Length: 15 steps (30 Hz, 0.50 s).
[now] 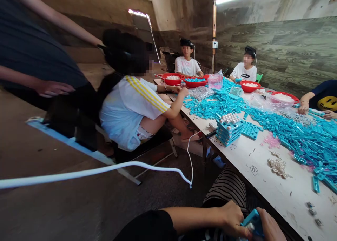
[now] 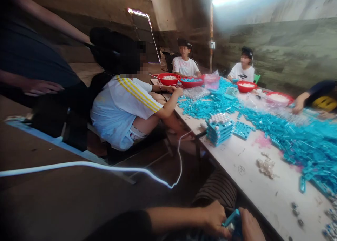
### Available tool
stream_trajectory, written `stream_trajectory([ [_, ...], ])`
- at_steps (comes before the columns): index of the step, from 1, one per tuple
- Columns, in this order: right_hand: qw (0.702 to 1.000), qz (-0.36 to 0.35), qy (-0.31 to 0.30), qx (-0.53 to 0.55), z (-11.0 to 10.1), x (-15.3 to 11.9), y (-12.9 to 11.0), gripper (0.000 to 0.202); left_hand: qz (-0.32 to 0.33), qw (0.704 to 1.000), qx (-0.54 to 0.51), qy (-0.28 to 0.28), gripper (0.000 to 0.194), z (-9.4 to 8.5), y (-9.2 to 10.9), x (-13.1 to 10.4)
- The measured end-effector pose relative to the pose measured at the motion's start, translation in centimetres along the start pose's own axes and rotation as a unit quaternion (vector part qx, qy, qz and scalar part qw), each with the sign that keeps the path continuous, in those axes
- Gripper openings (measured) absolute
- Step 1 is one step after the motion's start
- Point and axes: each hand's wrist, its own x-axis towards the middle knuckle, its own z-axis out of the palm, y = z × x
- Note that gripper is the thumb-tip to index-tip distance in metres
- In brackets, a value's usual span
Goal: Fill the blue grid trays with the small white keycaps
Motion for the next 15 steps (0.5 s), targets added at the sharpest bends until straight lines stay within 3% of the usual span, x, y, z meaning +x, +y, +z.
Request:
stream_trajectory([
  [5, 0.991, 0.070, -0.084, 0.083, -3.8, 2.4, -3.1, 0.046, -0.094, 0.993, -0.072, 0.026, 0.055, -2.0, 0.6, -0.5],
  [9, 0.983, 0.063, -0.114, 0.133, -6.7, 4.0, -4.3, 0.048, -0.072, 0.991, -0.107, 0.041, 0.051, -3.4, 0.0, -0.5],
  [11, 0.976, 0.075, -0.141, 0.146, -7.3, 4.2, -4.1, 0.052, -0.047, 0.996, -0.070, 0.042, 0.053, -3.7, -0.1, -0.5],
  [15, 0.967, 0.080, -0.161, 0.181, -7.9, 3.5, -4.0, 0.040, 0.002, 0.999, -0.017, 0.036, 0.057, -4.2, 0.6, -1.0],
])
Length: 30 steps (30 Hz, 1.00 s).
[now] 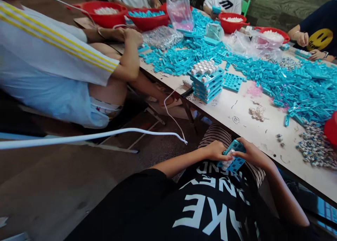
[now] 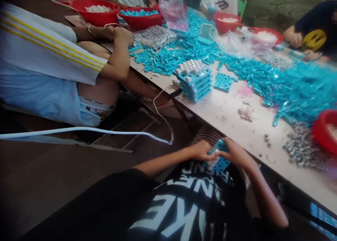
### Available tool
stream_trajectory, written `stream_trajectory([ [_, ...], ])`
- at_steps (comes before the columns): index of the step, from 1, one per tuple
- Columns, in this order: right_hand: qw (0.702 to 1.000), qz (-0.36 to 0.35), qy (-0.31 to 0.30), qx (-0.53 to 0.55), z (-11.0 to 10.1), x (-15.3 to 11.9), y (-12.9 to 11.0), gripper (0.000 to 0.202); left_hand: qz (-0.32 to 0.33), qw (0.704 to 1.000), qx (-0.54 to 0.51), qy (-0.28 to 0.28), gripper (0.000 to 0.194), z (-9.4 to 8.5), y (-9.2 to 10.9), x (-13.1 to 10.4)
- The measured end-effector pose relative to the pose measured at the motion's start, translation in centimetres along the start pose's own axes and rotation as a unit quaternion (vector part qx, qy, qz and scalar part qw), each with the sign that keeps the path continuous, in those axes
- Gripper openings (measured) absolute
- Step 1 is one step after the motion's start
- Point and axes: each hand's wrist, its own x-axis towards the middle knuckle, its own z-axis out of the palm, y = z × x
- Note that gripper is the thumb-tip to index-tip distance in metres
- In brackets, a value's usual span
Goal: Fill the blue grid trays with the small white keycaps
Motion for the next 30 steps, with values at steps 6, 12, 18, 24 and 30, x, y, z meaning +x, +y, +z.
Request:
stream_trajectory([
  [6, 0.999, -0.021, 0.034, -0.016, 0.5, -1.0, -0.3, 0.041, 0.021, 0.999, 0.033, 0.021, 0.056, -0.3, 0.7, -0.2],
  [12, 0.996, -0.022, 0.063, -0.053, 1.1, -1.4, -0.9, 0.036, 0.063, 0.992, 0.022, 0.106, 0.051, -1.3, 1.4, -0.2],
  [18, 0.992, -0.033, 0.109, -0.046, 2.6, -2.4, -0.5, 0.025, 0.124, 0.986, 0.067, 0.087, 0.052, -2.2, 2.3, 0.3],
  [24, 0.989, -0.047, 0.131, -0.053, 3.9, -2.7, 0.6, 0.020, 0.134, 0.988, 0.048, 0.053, 0.055, -1.2, 2.4, 0.4],
  [30, 0.976, -0.059, 0.211, -0.009, 3.7, -1.7, 1.3, 0.030, 0.043, 0.993, -0.064, 0.086, 0.059, -2.4, 2.1, 0.0],
])
